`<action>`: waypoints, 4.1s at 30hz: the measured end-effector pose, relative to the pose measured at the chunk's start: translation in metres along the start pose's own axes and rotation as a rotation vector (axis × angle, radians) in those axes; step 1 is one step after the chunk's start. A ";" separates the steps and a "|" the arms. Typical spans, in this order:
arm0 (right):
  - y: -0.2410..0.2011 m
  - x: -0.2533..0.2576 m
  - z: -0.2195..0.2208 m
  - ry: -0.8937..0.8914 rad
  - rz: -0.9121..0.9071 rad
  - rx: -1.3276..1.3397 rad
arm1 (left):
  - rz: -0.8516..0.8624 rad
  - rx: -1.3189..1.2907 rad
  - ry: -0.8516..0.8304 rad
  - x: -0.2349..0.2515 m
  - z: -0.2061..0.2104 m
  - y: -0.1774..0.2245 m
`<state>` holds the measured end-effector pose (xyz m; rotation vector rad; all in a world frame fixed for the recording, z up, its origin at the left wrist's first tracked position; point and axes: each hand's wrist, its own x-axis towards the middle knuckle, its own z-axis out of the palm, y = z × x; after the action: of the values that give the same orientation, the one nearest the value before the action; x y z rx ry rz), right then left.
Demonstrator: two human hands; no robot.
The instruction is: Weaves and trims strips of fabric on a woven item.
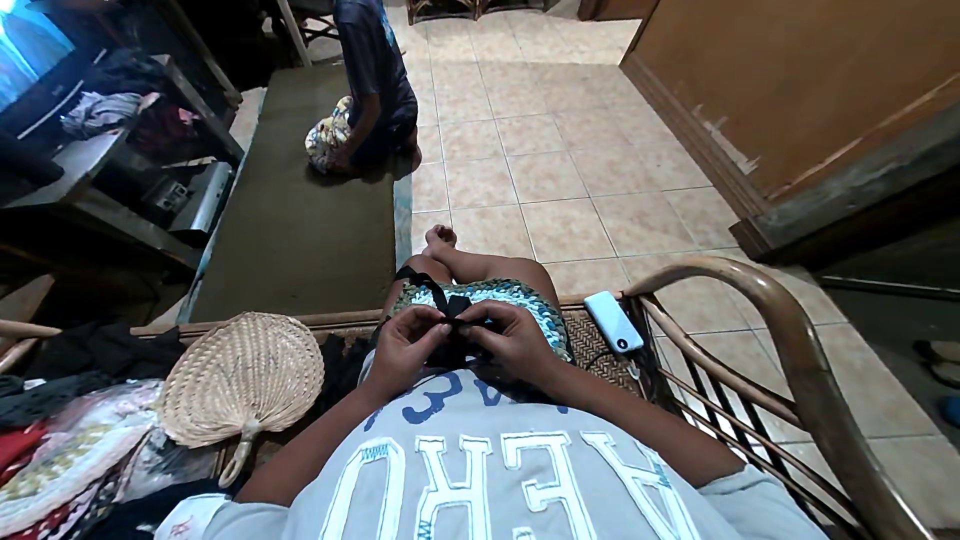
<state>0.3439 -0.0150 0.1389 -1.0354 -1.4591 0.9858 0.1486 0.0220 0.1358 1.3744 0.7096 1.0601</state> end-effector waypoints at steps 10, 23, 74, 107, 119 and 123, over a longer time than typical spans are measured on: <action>0.000 0.001 -0.002 -0.104 0.131 0.214 | -0.023 0.006 0.010 0.002 -0.001 0.000; 0.001 0.001 0.001 0.035 0.191 0.293 | -0.042 0.011 -0.016 0.002 0.000 -0.004; 0.000 0.000 0.006 0.091 0.229 0.294 | 0.462 0.562 -0.043 0.003 -0.008 -0.013; 0.009 0.001 0.008 0.032 -0.218 -0.399 | 0.410 0.490 0.076 0.001 -0.004 -0.026; -0.006 0.009 0.002 -0.083 0.103 -0.079 | 0.672 0.611 -0.037 0.008 -0.007 -0.025; -0.002 0.010 0.002 -0.045 -0.144 -0.287 | 0.644 0.516 -0.052 0.007 -0.007 -0.030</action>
<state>0.3404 -0.0059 0.1436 -1.0989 -1.7229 0.7139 0.1501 0.0346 0.1068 2.1580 0.5249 1.3848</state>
